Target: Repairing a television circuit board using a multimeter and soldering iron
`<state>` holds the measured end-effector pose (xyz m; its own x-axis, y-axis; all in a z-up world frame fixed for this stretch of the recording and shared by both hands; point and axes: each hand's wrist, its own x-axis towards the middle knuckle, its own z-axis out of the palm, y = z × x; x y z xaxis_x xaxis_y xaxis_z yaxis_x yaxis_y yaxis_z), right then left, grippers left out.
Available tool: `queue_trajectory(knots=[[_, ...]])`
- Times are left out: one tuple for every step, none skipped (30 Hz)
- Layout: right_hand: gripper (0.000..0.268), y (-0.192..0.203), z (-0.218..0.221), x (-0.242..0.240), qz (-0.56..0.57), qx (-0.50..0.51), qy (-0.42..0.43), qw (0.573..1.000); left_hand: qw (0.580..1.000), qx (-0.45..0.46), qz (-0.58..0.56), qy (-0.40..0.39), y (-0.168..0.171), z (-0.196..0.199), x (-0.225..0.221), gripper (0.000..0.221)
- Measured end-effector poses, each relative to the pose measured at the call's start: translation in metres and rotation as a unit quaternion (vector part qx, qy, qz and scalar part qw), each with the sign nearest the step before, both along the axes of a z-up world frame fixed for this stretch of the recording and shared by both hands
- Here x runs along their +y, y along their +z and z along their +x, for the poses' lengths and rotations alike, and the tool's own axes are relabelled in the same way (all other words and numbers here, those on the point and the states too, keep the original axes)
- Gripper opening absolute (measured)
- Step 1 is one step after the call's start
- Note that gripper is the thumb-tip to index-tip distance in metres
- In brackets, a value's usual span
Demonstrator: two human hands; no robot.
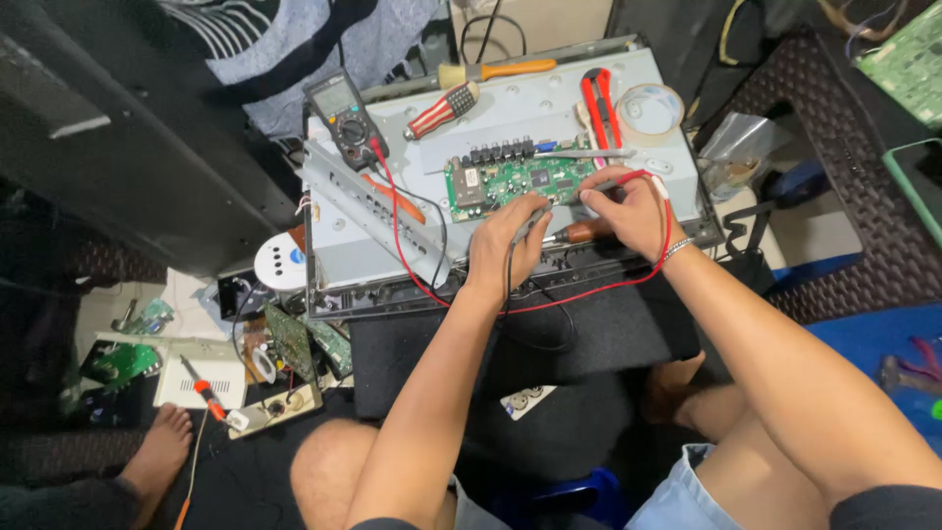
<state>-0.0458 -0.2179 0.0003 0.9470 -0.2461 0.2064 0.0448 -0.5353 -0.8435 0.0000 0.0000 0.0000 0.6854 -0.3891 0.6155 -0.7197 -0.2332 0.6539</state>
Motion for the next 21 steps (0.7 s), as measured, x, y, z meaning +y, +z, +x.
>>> queue_trajectory(knots=[[0.014, 0.004, 0.000, -0.001, -0.003, -0.002, -0.003, 1.000, 1.000, -0.002, -0.003, -0.003, 0.001, 0.000, 0.000, 0.015], [0.013, 0.008, 0.000, -0.003, -0.020, -0.040, 0.001, 0.999, 1.000, 0.007, 0.004, -0.001, 0.001, 0.000, 0.000, 0.014], [0.013, 0.012, 0.002, -0.003, -0.036, -0.079, 0.007, 0.996, 1.000, 0.015, 0.010, 0.004, 0.002, 0.001, 0.001, 0.013], [0.013, 0.018, -0.001, -0.004, -0.041, -0.081, 0.006, 0.996, 1.000, 0.013, 0.006, 0.002, 0.003, 0.001, -0.001, 0.013], [0.012, 0.023, -0.004, -0.003, -0.066, -0.127, 0.016, 0.990, 1.000, 0.026, 0.011, 0.005, 0.004, 0.002, -0.001, 0.013], [0.010, 0.028, -0.007, -0.001, -0.091, -0.172, 0.027, 0.980, 0.999, 0.038, 0.016, 0.008, 0.004, 0.002, 0.000, 0.013], [0.010, 0.029, -0.010, 0.001, -0.093, -0.173, 0.028, 0.980, 0.999, 0.037, 0.015, 0.010, 0.006, 0.001, 0.001, 0.013], [0.009, 0.030, -0.012, 0.003, -0.147, -0.201, 0.053, 0.967, 0.998, 0.054, 0.010, 0.003, 0.009, 0.000, 0.002, 0.013], [0.007, 0.032, -0.015, 0.004, -0.202, -0.227, 0.077, 0.950, 0.998, 0.070, 0.004, -0.004, 0.012, 0.000, 0.002, 0.013], [0.007, 0.034, -0.018, 0.005, -0.203, -0.229, 0.078, 0.949, 0.998, 0.069, 0.003, -0.003, 0.012, 0.000, 0.002, 0.013], [0.009, 0.036, -0.020, 0.007, -0.214, -0.239, 0.085, 0.943, 0.997, 0.077, 0.004, -0.007, 0.012, 0.000, 0.003, 0.013], [0.012, 0.038, -0.022, 0.009, -0.224, -0.249, 0.091, 0.938, 0.996, 0.085, 0.005, -0.010, 0.014, 0.001, 0.005, 0.014], [0.012, 0.031, -0.023, 0.008, -0.224, -0.252, 0.094, 0.937, 0.997, 0.083, 0.004, -0.008, 0.014, 0.003, 0.006, 0.014], [0.011, 0.024, -0.024, 0.008, -0.231, -0.254, 0.079, 0.936, 0.997, 0.076, -0.012, -0.020, 0.016, 0.003, 0.007, 0.015], [0.011, 0.021, -0.021, 0.008, -0.237, -0.262, 0.067, 0.933, 0.997, 0.063, -0.030, -0.028, 0.021, 0.008, 0.010, 0.017], [0.011, 0.014, -0.025, 0.007, -0.238, -0.271, 0.071, 0.930, 0.998, 0.055, -0.031, -0.023, 0.026, 0.004, 0.008, 0.017], [0.011, 0.008, -0.026, 0.007, -0.240, -0.272, 0.044, 0.931, 0.998, 0.049, -0.045, -0.020, 0.033, 0.001, 0.009, 0.018], [0.011, 0.001, -0.026, 0.007, -0.241, -0.274, 0.016, 0.931, 0.997, 0.044, -0.060, -0.019, 0.040, -0.002, 0.009, 0.019], [0.011, -0.001, -0.028, 0.008, -0.239, -0.285, 0.024, 0.928, 0.998, 0.033, -0.060, -0.009, 0.046, -0.009, 0.015, 0.019], [0.016, -0.004, -0.029, 0.009, -0.291, -0.296, 0.029, 0.909, 0.997, 0.039, -0.072, -0.005, 0.050, -0.016, 0.020, 0.019], [0.021, -0.010, -0.036, 0.005, -0.343, -0.302, 0.027, 0.889, 0.995, 0.048, -0.083, -0.008, 0.052, -0.026, 0.019, 0.019]])
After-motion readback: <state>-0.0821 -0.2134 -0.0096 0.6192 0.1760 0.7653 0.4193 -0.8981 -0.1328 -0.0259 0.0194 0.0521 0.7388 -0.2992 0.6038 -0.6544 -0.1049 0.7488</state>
